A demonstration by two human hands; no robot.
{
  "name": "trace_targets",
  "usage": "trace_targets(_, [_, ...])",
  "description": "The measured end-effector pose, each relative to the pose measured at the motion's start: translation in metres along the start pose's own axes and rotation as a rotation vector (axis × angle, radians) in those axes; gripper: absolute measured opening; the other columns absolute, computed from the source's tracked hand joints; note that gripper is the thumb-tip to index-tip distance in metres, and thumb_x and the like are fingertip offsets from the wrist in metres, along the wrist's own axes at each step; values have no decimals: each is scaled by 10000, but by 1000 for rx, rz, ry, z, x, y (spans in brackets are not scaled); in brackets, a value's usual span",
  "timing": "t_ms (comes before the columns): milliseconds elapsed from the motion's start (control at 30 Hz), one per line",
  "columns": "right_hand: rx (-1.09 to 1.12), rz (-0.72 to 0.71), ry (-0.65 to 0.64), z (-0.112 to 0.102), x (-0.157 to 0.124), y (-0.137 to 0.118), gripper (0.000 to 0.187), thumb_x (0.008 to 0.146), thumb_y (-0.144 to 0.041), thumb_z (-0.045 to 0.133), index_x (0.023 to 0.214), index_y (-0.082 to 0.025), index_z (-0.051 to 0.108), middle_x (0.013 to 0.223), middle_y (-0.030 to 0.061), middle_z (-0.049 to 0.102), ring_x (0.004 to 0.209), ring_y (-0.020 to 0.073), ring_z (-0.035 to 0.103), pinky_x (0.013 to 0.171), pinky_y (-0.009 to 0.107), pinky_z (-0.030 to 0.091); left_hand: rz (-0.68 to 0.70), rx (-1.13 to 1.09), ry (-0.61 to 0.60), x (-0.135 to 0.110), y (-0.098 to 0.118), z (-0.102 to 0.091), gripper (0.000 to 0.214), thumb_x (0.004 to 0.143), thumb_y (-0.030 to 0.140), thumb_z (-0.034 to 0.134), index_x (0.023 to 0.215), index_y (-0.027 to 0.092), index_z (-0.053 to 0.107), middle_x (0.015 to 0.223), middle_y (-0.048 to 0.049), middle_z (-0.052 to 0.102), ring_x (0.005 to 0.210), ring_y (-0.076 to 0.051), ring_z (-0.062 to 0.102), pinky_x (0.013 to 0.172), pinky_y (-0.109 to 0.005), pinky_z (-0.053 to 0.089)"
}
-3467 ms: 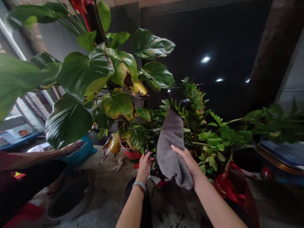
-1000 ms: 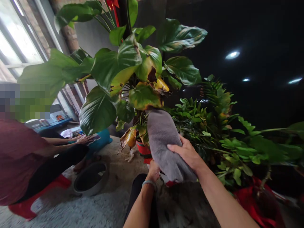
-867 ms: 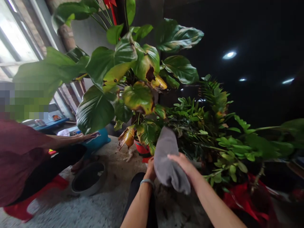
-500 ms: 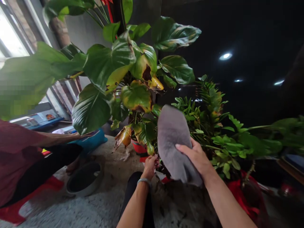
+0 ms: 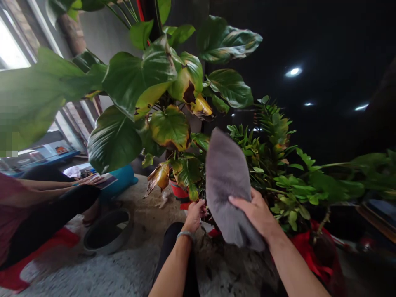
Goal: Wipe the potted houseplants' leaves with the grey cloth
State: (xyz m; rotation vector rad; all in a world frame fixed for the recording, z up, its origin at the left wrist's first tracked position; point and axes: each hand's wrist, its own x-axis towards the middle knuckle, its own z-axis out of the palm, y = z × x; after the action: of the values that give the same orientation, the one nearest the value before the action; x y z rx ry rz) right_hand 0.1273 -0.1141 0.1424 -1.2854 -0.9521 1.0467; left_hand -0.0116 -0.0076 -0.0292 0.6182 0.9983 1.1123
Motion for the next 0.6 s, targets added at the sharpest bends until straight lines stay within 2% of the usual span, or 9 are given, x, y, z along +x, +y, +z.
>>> trace_targets(67, [45, 111, 92, -7, 14, 13, 337, 514, -354, 746, 810, -196, 709, 759, 51, 761, 793, 277, 696, 748, 370, 526, -17, 15, -6, 3, 3, 4, 350, 517, 358, 828, 566, 165, 540, 450, 34, 530, 450, -107, 480, 480, -243, 381])
trace_targets(133, [59, 252, 91, -6, 12, 43, 291, 480, -323, 730, 741, -198, 701, 728, 60, 763, 775, 292, 706, 756, 395, 533, -27, 24, -4, 5, 6, 5, 352, 485, 361, 822, 549, 176, 529, 444, 40, 520, 436, -100, 464, 473, -239, 372])
trace_targets(200, [33, 310, 54, 2, -5, 76, 224, 455, -255, 700, 671, -195, 692, 672, 67, 753, 733, 302, 706, 762, 417, 534, -30, 33, 6, 6, 9, 3, 346, 474, 357, 820, 543, 185, 528, 443, 42, 516, 444, -108, 467, 468, -244, 361])
trace_targets(267, [-14, 331, -11, 12, -27, 93, 252, 459, -221, 666, 704, -184, 715, 693, 65, 762, 746, 303, 704, 773, 422, 534, -31, 47, 24, 6, 11, 0, 342, 454, 318, 832, 520, 193, 520, 432, 42, 513, 455, -115, 462, 463, -250, 344])
trace_targets(333, [-34, 293, -27, 16, -42, 86, 312, 475, -239, 678, 776, -177, 734, 771, 67, 779, 806, 306, 703, 796, 419, 532, -30, 55, 33, 5, 12, -1, 346, 433, 270, 840, 490, 197, 507, 420, 45, 511, 456, -110, 440, 460, -253, 332])
trace_targets(400, [10, 220, 34, 11, -43, 59, 358, 492, -308, 732, 826, -179, 733, 811, 67, 784, 824, 305, 704, 787, 410, 539, -34, 51, 22, 3, 12, 0, 334, 434, 257, 833, 482, 193, 509, 416, 45, 512, 452, -107, 430, 463, -253, 341])
trace_targets(500, [116, 87, 241, -11, -20, 15, 404, 484, -383, 801, 830, -190, 722, 794, 55, 783, 801, 287, 709, 759, 377, 546, -43, 33, -16, -2, 11, 4, 283, 467, 277, 797, 519, 178, 537, 449, 36, 543, 448, -106, 463, 477, -245, 371])
trace_targets(567, [180, 49, 357, -26, -3, 7, 395, 462, -366, 814, 807, -197, 720, 792, 47, 783, 817, 282, 711, 757, 362, 545, -49, 23, -33, -3, 11, 7, 259, 475, 272, 773, 543, 169, 545, 495, 27, 577, 443, -93, 473, 476, -232, 371])
trace_targets(600, [214, 79, 373, -31, 3, 12, 377, 450, -358, 808, 780, -197, 719, 776, 49, 781, 812, 288, 714, 744, 367, 549, -51, 18, -40, -3, 10, 7, 250, 477, 267, 763, 551, 166, 546, 518, 23, 590, 442, -87, 476, 475, -227, 369])
